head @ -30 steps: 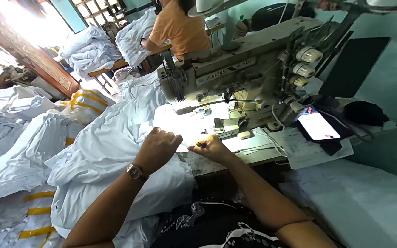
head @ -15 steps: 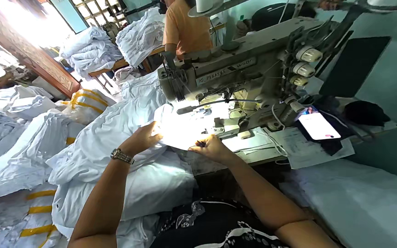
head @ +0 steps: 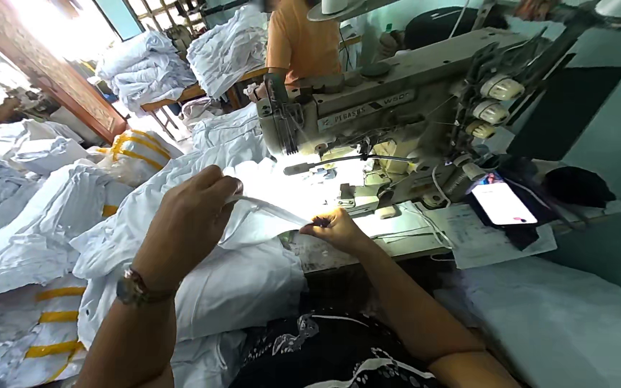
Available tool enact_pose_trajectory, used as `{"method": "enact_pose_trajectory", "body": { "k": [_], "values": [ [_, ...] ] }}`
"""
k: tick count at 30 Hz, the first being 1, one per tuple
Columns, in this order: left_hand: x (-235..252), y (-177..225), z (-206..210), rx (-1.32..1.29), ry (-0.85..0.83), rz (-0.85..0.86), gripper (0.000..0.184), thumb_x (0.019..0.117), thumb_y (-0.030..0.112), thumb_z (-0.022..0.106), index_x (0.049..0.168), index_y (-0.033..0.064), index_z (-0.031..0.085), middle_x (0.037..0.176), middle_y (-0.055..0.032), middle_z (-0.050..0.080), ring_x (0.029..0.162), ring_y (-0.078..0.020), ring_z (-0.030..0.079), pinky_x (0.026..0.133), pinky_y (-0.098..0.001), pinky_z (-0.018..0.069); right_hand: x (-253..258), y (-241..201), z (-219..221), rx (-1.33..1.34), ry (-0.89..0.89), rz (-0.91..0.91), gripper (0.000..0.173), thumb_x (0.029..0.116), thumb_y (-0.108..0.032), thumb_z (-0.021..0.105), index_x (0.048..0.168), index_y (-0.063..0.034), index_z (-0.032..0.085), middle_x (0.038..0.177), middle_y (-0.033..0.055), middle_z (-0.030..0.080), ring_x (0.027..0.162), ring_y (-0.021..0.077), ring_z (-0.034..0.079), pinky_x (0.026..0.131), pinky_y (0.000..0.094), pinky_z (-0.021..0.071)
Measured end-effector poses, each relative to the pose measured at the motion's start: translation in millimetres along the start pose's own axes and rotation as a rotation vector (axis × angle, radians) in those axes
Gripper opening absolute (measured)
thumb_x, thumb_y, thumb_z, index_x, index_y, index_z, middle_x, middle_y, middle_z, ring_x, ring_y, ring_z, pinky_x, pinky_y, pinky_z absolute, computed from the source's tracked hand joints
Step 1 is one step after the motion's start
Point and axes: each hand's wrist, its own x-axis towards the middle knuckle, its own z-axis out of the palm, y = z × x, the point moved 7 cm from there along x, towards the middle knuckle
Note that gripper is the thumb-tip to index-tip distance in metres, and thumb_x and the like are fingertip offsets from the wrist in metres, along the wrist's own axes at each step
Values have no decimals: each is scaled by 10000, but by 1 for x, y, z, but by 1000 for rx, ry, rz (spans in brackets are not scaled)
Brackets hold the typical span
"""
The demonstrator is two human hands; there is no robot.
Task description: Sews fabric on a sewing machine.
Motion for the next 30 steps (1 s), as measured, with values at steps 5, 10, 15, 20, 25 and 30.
{"method": "enact_pose_trajectory", "body": {
  "k": [5,10,15,20,25,30],
  "values": [
    [-15,35,34,-62,-91,92,184,1004,169,545,988,126,723,802,-19,590,688,-143,587,587,-303,507,-11,5,3,133,-28,-151,183,893,-256,791,888,-74,775,844,-58,683,716,-76,549,665,120,470],
    [-27,35,66,6,-216,-19,108,975,128,600,981,79,695,715,-88,639,661,-283,662,642,-490,555,-22,0,8,195,-46,-204,150,904,-212,782,905,-62,784,961,-7,735,834,-25,628,737,160,525],
    [-47,81,106,-549,-514,217,199,1014,250,627,1134,97,674,813,-49,685,729,-192,677,710,-401,573,-36,8,12,253,-39,-238,115,919,-96,734,1001,-49,799,1072,41,749,919,23,671,785,187,560],
    [-27,8,152,-219,-344,-208,423,1041,341,576,1315,27,653,1215,-157,708,1152,-309,673,1025,-529,506,-39,8,16,148,-5,-222,112,925,-121,720,984,-47,779,1020,26,744,843,2,651,734,176,544],
    [-17,-22,186,51,-429,-301,474,1076,336,426,969,-18,723,1015,-197,714,1128,-386,646,1145,-592,343,-37,11,13,58,50,-232,136,941,-139,677,999,-52,764,970,31,709,743,6,580,646,171,486],
    [-1,-42,186,1,-361,-343,301,964,217,624,1092,-34,730,1212,-230,686,1289,-405,562,1200,-587,273,-34,3,8,19,83,-221,145,957,-102,637,1013,-34,753,975,40,696,745,5,585,652,156,498]
  ]
}}
